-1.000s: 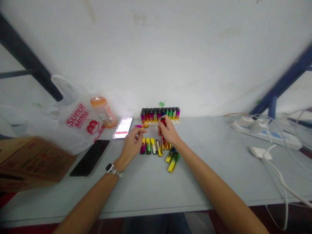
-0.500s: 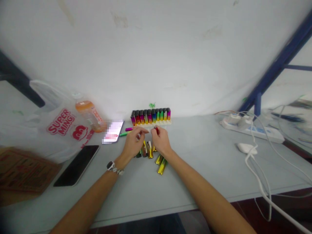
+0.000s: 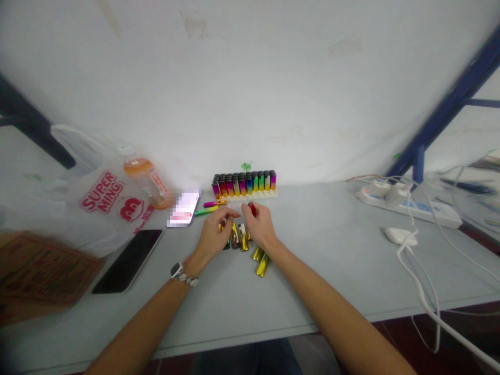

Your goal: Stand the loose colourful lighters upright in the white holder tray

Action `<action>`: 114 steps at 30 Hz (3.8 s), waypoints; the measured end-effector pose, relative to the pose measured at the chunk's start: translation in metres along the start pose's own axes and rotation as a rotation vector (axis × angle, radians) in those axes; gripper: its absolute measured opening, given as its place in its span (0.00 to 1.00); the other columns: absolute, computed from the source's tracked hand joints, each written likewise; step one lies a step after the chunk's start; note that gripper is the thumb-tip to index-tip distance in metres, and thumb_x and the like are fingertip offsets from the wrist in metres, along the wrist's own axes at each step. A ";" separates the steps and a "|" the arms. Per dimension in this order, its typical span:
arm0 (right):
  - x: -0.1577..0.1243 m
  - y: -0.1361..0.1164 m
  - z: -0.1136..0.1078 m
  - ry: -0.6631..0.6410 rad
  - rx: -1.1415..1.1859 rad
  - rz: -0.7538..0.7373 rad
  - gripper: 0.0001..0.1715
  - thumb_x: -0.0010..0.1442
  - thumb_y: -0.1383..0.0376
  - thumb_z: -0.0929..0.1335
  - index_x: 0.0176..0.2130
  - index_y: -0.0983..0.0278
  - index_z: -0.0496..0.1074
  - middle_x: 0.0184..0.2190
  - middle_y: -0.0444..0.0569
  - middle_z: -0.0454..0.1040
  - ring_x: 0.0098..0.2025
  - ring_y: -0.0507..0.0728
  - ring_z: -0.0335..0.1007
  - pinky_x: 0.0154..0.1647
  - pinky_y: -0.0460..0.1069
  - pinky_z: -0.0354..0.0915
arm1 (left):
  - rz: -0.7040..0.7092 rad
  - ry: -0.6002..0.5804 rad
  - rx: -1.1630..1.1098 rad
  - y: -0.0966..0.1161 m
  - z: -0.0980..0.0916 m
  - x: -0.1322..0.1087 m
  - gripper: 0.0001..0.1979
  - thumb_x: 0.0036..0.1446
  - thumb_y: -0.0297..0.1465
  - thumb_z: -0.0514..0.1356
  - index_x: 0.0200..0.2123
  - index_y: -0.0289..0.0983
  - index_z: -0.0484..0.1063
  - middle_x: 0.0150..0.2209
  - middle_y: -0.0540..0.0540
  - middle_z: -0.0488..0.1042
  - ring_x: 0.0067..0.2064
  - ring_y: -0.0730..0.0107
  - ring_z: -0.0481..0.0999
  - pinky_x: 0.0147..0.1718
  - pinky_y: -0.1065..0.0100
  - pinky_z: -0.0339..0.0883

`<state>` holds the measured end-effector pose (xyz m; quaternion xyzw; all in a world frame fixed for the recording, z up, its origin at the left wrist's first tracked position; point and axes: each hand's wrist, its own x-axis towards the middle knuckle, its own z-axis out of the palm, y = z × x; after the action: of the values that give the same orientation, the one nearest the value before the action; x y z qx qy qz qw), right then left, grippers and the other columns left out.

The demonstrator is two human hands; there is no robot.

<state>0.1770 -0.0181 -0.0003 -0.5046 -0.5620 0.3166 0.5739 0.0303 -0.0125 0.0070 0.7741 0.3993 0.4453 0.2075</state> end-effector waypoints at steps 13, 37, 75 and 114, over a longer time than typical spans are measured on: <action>-0.005 -0.006 0.001 -0.093 -0.126 -0.071 0.20 0.64 0.53 0.62 0.25 0.61 0.59 0.19 0.38 0.56 0.24 0.51 0.53 0.28 0.48 0.51 | -0.011 0.098 -0.141 0.010 -0.002 0.001 0.08 0.63 0.29 0.57 0.44 0.38 0.73 0.42 0.45 0.73 0.36 0.72 0.73 0.33 0.71 0.69; 0.008 0.002 -0.032 -0.088 -0.423 -0.168 0.22 0.69 0.52 0.59 0.37 0.63 0.71 0.37 0.50 0.67 0.39 0.56 0.67 0.39 0.50 0.63 | 0.098 -0.041 0.384 -0.038 -0.047 0.098 0.05 0.59 0.28 0.63 0.38 0.37 0.79 0.36 0.46 0.75 0.35 0.68 0.74 0.42 0.63 0.70; 0.012 0.006 -0.029 -0.055 -0.542 -0.028 0.14 0.55 0.54 0.71 0.30 0.63 0.77 0.32 0.48 0.68 0.36 0.57 0.64 0.42 0.52 0.60 | 0.098 0.194 0.402 -0.014 -0.023 0.054 0.20 0.64 0.36 0.56 0.58 0.37 0.69 0.54 0.36 0.68 0.55 0.51 0.66 0.56 0.51 0.59; -0.003 -0.010 -0.016 -0.104 -0.036 0.004 0.21 0.63 0.53 0.63 0.29 0.64 0.75 0.18 0.42 0.64 0.25 0.53 0.62 0.31 0.48 0.59 | -0.279 0.158 -0.183 -0.001 0.009 0.005 0.21 0.59 0.40 0.56 0.19 0.39 0.52 0.19 0.56 0.51 0.22 0.77 0.51 0.23 0.70 0.46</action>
<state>0.1897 -0.0273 0.0106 -0.4988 -0.5957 0.3335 0.5340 0.0395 -0.0071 0.0042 0.6516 0.4759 0.5060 0.3047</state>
